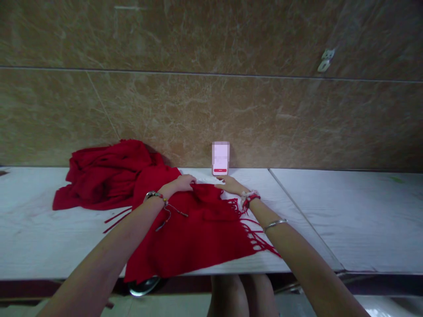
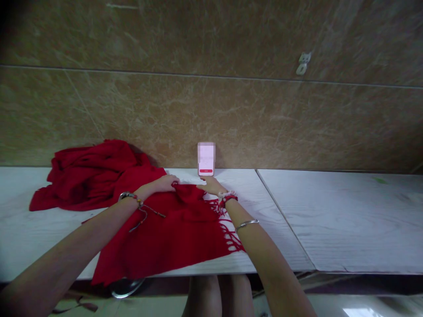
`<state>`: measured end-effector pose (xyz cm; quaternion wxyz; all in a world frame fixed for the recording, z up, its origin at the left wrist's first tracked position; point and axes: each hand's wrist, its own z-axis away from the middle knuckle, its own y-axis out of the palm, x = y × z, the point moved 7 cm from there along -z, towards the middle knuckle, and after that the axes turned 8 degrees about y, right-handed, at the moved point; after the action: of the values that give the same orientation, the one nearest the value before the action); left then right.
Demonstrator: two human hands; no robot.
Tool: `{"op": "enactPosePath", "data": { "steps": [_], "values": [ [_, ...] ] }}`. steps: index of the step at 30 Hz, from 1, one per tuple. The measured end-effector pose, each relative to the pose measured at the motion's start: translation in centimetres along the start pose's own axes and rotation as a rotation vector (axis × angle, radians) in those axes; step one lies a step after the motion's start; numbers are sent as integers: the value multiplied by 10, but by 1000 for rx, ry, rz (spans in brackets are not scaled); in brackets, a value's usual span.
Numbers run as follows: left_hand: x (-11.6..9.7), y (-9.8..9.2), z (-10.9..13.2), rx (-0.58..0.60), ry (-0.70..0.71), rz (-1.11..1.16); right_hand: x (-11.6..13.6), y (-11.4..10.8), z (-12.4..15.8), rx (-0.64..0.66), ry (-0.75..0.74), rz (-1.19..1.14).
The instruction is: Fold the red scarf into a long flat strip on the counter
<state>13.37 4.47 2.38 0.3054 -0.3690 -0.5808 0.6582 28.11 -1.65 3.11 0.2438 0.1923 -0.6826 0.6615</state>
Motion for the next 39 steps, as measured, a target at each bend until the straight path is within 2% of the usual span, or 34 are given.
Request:
{"op": "enactPosePath", "data": {
  "steps": [5,8,9,11,14,18,20,22,23,24,26,28,30,33,35,37,39],
  "values": [
    [-9,-23,-1,-42,83,53,15,26,-13,198,-93,-144],
    [-12,-35,0,-59,122,82,15,16,-5,285,-113,-393],
    [-14,-40,0,-86,132,81,13,6,-1,265,-109,-522],
    [-17,-50,0,-170,143,61,4,-24,7,137,-81,-750],
    [-21,-61,-1,-252,126,57,-14,-78,28,-84,-3,-869],
    [-27,-66,-5,-211,134,184,-20,-153,61,-210,42,-775],
    [-28,-68,-7,-185,133,198,-24,-183,69,-261,85,-702],
    [-25,-69,-10,-171,89,129,-32,-200,66,-337,159,-488],
    [-22,-69,-12,-180,40,59,-37,-201,61,-373,202,-340],
    [-19,-69,-14,-205,-28,-21,-41,-197,54,-401,247,-177],
    [-14,-65,-14,-271,-187,-163,-51,-174,36,-426,322,62],
    [-13,-53,-14,-311,-317,-234,-57,-140,23,-447,351,181],
    [-17,-32,-13,-278,-370,-251,-62,-105,18,-446,319,238],
    [-25,8,-9,-114,-297,-180,-67,-62,26,-380,165,363],
    [-27,33,0,9,-241,-97,-73,-41,41,-282,59,428],
    [-25,47,12,77,-221,-74,-83,-24,57,-162,6,474],
    [-21,51,24,64,-207,-106,-90,-12,72,-95,-6,526]
  ]
}}
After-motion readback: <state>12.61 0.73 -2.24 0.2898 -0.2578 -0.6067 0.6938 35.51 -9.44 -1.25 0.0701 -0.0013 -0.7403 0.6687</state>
